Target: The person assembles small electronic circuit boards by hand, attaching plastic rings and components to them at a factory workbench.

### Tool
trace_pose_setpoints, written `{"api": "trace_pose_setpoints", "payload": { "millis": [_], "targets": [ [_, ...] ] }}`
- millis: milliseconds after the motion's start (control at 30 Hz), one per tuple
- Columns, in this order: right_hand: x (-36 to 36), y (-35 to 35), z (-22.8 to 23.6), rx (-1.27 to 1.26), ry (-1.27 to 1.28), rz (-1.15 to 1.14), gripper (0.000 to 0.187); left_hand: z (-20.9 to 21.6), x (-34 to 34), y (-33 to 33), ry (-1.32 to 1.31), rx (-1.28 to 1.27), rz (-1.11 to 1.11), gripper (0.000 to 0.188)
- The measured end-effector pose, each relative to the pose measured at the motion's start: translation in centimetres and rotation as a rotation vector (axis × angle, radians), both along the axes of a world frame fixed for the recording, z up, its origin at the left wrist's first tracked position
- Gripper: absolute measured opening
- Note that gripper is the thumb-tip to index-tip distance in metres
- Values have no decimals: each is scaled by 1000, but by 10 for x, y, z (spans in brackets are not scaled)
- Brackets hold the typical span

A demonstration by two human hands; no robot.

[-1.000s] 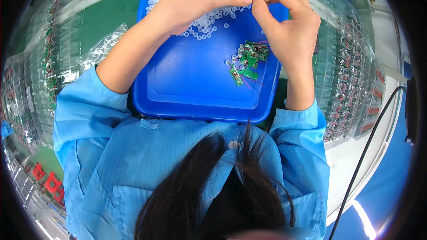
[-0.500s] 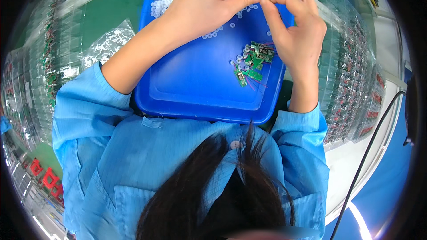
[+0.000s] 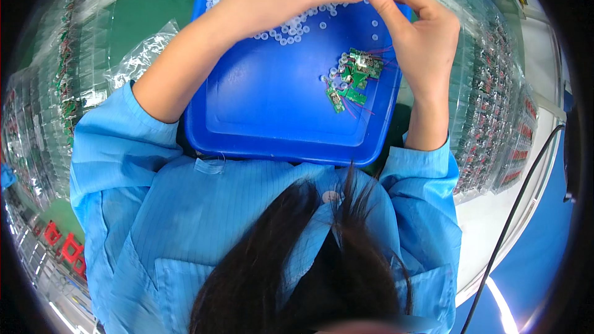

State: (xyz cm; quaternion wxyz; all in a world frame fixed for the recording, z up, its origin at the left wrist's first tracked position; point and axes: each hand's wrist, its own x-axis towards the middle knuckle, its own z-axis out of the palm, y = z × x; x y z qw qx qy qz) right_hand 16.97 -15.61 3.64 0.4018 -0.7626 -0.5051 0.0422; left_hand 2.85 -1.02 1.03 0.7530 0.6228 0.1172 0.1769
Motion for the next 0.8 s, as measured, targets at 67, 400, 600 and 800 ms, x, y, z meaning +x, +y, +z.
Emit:
{"api": "trace_pose_setpoints", "payload": {
  "millis": [67, 400, 600, 800],
  "targets": [
    [3, 2, -1, 45, 90, 40, 24, 0, 2, 8, 16, 24, -20, 17],
    [-4, -43, -7, -174, -43, 112, 15, 46, -16, -16, 134, 698, -275, 35],
    [-21, -62, -8, -270, -395, 184, 27, -12, -30, -55, 1, 1221, -199, 103],
    [-16, -68, -14, -283, -480, 228, 38, -24, -20, -62, -50, 1190, -106, 102]
  ]
}}
